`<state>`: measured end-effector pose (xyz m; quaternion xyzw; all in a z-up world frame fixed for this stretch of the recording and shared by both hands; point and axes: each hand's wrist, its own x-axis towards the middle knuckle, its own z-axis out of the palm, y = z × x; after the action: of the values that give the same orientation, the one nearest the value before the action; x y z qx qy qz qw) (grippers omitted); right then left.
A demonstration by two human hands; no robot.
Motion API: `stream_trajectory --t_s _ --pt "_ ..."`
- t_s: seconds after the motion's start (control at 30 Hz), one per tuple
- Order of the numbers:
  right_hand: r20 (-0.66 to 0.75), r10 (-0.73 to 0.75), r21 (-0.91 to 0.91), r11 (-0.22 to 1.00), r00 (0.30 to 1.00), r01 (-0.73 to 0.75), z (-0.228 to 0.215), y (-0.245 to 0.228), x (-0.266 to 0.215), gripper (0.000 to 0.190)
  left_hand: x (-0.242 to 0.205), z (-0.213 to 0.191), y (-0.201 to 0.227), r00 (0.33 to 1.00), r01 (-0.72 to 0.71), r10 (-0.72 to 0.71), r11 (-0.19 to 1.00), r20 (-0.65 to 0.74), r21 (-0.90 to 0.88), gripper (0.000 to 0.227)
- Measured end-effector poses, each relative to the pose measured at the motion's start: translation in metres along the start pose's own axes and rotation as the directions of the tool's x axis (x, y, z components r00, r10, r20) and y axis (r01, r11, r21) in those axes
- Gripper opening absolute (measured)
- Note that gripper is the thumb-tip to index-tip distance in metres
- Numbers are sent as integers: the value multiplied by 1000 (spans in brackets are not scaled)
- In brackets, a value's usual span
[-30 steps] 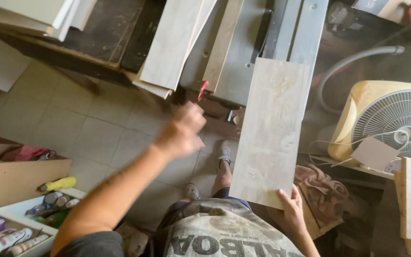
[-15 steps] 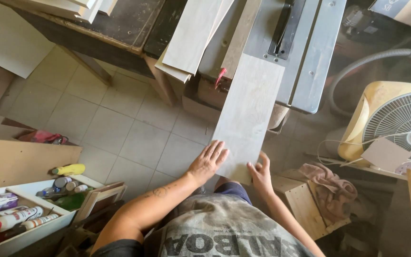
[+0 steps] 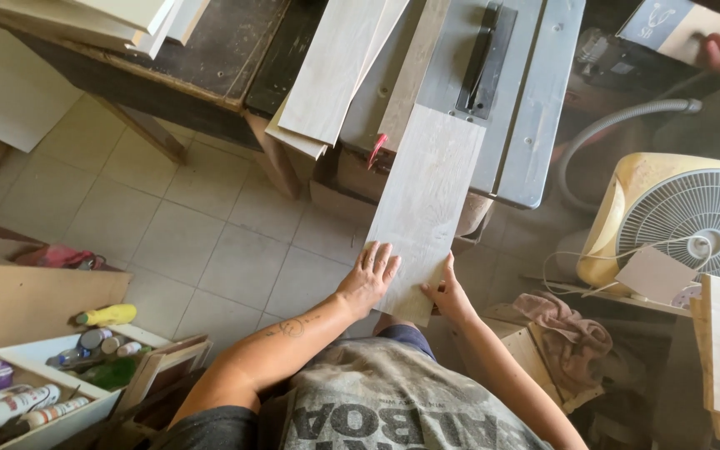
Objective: Measuring wooden planks with a tape measure and cutting them to size using a table saw.
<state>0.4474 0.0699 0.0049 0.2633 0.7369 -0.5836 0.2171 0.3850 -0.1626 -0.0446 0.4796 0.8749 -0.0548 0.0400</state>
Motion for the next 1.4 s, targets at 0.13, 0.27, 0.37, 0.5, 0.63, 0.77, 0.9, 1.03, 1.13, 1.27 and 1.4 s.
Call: stream_trajectory --t_s 0.13,0.27,0.37,0.5,0.63,0.77,0.9,1.03,1.13,1.27,1.4 --pt "2 1 0 1000 1000 -1 -4 -11 6 107 10 -4 -8 1000 6 -6 1000 9 20 124" --pt "23 19 55 998 1000 -20 -12 -22 11 108 22 -3 -14 1000 15 -15 1000 4 12 127" --pt "25 21 57 998 999 -22 -18 -21 22 107 29 -6 -18 1000 19 -19 1000 3 18 125" --pt "31 25 72 997 999 -27 -24 -26 34 107 40 -14 -24 999 33 -33 999 -8 -16 125" --pt "43 23 78 997 999 -26 -34 -38 42 107 51 -23 -30 999 46 -46 999 -14 -24 126" --pt "54 29 82 996 998 -33 -38 -42 46 107 57 -23 -32 999 50 -50 999 12 -21 126" --pt "63 37 55 998 997 -41 -37 -45 40 107 56 -24 -32 998 46 -45 998 40 -36 124" --pt "68 5 81 997 998 -11 -46 -45 58 109 67 -34 -42 997 62 -59 997 48 -56 124" --pt "67 -10 78 997 998 4 -50 -45 71 108 78 -28 -46 997 71 -70 997 32 -41 121" --pt "64 -5 55 999 998 1 -55 -44 77 109 81 -26 -50 998 66 -65 996 27 -53 121" --pt "66 8 80 997 998 -13 -56 -49 78 110 86 -31 -53 997 75 -72 994 35 -81 122"
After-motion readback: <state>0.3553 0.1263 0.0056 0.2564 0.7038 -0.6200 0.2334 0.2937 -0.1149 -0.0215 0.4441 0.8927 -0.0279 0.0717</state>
